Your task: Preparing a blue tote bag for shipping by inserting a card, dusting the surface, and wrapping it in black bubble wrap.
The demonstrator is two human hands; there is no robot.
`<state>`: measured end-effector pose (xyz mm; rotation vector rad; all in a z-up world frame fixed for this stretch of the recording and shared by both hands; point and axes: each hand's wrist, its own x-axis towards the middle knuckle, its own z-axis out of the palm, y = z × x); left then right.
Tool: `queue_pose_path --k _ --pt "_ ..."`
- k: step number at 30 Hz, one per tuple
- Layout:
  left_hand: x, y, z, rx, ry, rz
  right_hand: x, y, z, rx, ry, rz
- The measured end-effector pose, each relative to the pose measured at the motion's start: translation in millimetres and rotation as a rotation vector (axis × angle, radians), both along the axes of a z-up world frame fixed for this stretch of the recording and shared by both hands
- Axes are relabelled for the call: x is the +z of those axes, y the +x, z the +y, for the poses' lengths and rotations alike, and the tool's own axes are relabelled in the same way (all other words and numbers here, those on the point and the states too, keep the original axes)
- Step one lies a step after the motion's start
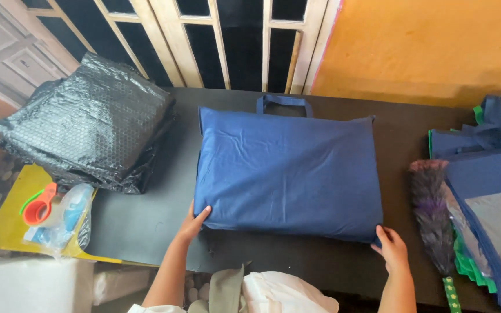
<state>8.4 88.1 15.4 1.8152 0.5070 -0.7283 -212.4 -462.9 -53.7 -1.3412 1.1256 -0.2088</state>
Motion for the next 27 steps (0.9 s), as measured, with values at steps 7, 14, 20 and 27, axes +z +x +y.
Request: queue_pose_path --k 7,14,20,27 --pt "-3.2 -2.6 -45.6 -0.283 0.106 0.07 12.1 -28.5 -58.7 -0.057 -0.607 -0.053" --pt "-75.6 6.3 -94.7 -0.432 0.178 -0.068 14.2 8.3 -82.4 -0.223 -0.256 0.001" --pt "5.4 -7.7 -114.0 -0.38 0.166 0.048 -71.8 44.0 -101.5 -0.467 -0.364 -0.145" --pt "-51.8 -34.3 -180.8 -0.44 0.051 0.083 31.3 -25.4 -160.1 -0.659 -0.585 -0.568"
